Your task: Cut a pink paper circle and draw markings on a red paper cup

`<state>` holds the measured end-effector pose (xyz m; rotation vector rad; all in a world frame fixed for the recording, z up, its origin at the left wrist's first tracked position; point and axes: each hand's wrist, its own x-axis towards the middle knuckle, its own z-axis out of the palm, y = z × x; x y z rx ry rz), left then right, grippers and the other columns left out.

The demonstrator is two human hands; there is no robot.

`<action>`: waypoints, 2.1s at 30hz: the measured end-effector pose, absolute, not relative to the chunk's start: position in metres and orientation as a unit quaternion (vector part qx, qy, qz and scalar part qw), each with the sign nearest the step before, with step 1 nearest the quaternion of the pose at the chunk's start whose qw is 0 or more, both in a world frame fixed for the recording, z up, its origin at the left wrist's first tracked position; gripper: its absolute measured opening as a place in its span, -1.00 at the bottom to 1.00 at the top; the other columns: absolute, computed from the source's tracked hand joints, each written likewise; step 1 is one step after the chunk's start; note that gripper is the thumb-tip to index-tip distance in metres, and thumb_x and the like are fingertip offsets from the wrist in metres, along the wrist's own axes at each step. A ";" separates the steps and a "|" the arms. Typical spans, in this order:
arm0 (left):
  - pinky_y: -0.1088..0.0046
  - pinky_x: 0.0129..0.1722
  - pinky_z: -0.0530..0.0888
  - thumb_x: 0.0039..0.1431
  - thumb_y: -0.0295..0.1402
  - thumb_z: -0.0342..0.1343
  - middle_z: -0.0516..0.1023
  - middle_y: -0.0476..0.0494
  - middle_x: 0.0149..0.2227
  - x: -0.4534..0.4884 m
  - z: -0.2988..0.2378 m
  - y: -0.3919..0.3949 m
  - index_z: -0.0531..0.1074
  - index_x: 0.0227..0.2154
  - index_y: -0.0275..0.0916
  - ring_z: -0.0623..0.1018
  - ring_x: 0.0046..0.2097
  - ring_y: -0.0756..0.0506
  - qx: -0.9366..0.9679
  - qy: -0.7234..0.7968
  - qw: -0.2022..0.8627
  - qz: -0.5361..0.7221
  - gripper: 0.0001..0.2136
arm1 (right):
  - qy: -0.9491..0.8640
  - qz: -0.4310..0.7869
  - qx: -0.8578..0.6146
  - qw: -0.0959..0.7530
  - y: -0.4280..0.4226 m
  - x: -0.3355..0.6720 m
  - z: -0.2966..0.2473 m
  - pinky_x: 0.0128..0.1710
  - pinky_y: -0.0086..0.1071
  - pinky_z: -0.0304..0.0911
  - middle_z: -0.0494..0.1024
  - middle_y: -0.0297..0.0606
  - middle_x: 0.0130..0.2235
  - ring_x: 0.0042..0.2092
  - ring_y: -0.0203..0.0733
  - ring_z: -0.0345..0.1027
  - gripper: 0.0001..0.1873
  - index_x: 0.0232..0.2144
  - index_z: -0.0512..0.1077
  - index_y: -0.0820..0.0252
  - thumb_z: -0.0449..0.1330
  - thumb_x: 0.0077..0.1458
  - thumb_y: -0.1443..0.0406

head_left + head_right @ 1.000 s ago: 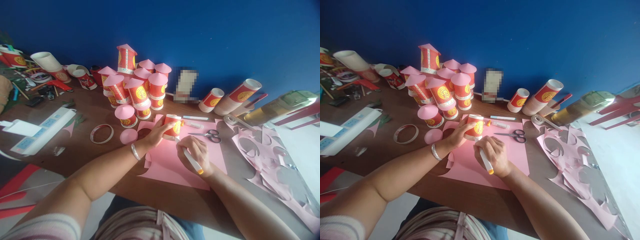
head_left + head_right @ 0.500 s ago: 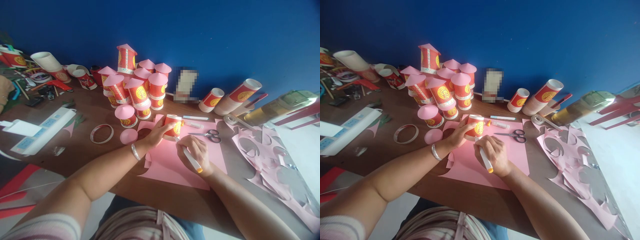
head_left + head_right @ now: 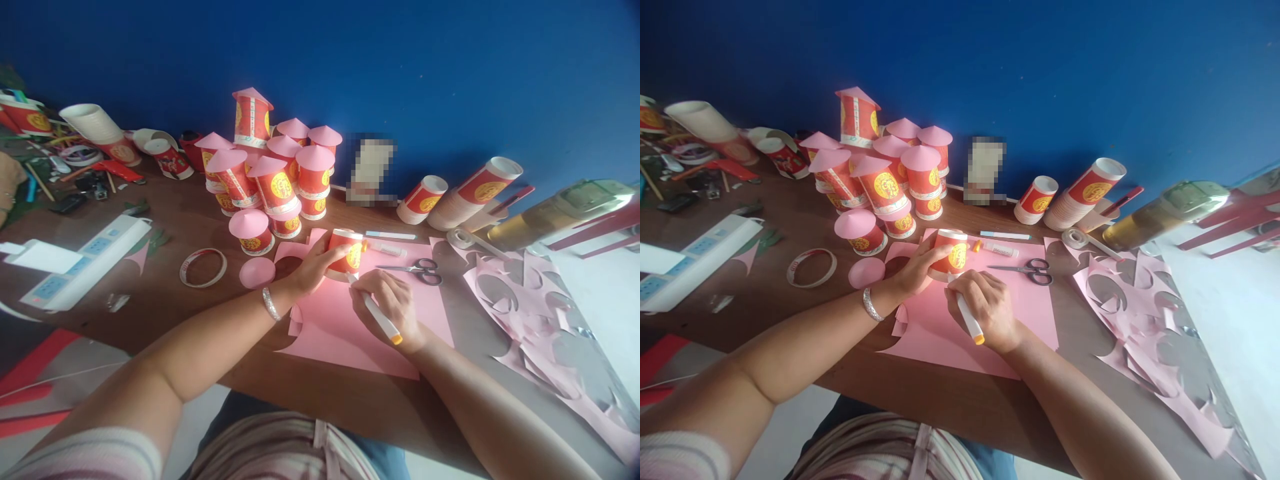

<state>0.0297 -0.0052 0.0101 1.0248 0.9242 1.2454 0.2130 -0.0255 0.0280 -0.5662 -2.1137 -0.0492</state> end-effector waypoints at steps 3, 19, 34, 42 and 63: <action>0.21 0.18 0.50 0.28 -0.03 0.30 0.58 -0.14 -0.04 0.029 0.010 -0.005 0.56 -0.05 -0.21 0.54 0.10 -0.20 0.443 0.400 0.599 0.534 -0.63 | -0.859 -0.022 -0.228 0.458 -0.025 0.213 0.028 -0.41 -0.41 0.32 0.52 -0.42 -0.42 -0.46 -0.32 0.39 -0.75 -0.22 0.34 0.07 0.17 0.27 0.54; 0.24 0.04 0.60 0.23 -0.03 0.35 0.59 -0.16 0.01 0.032 0.016 -0.008 0.54 -0.04 -0.18 0.57 0.12 -0.23 0.403 0.387 0.636 0.532 -0.61 | -0.864 -0.005 -0.226 0.449 -0.026 0.215 0.030 -0.43 -0.41 0.25 0.46 -0.44 -0.45 -0.48 -0.31 0.29 -0.74 -0.26 0.31 0.07 0.17 0.23 0.55; 0.28 -0.11 0.68 0.23 -0.02 0.36 0.52 -0.15 0.00 0.031 0.015 -0.008 0.56 -0.06 -0.19 0.55 0.12 -0.25 0.399 0.381 0.637 0.538 -0.61 | -0.858 -0.010 -0.224 0.461 -0.026 0.215 0.035 -0.45 -0.40 0.23 0.44 -0.46 -0.46 -0.49 -0.32 0.27 -0.72 -0.28 0.29 0.06 0.16 0.21 0.57; 0.22 -0.06 0.69 0.22 -0.02 0.37 0.55 -0.16 0.02 0.031 0.016 -0.009 0.56 -0.05 -0.18 0.55 0.15 -0.27 0.393 0.375 0.645 0.538 -0.60 | -0.859 0.001 -0.225 0.461 -0.026 0.215 0.033 -0.44 -0.39 0.23 0.44 -0.46 -0.45 -0.49 -0.30 0.28 -0.70 -0.28 0.30 0.05 0.17 0.17 0.57; 0.23 0.01 0.62 0.20 -0.04 0.38 0.59 -0.15 0.00 0.031 0.014 -0.008 0.53 -0.02 -0.18 0.56 0.14 -0.25 0.385 0.379 0.649 0.535 -0.59 | -0.858 0.038 -0.250 0.446 -0.030 0.215 0.030 -0.44 -0.37 0.16 0.41 -0.45 -0.47 -0.50 -0.31 0.20 -0.78 -0.34 0.27 0.06 0.14 0.25 0.49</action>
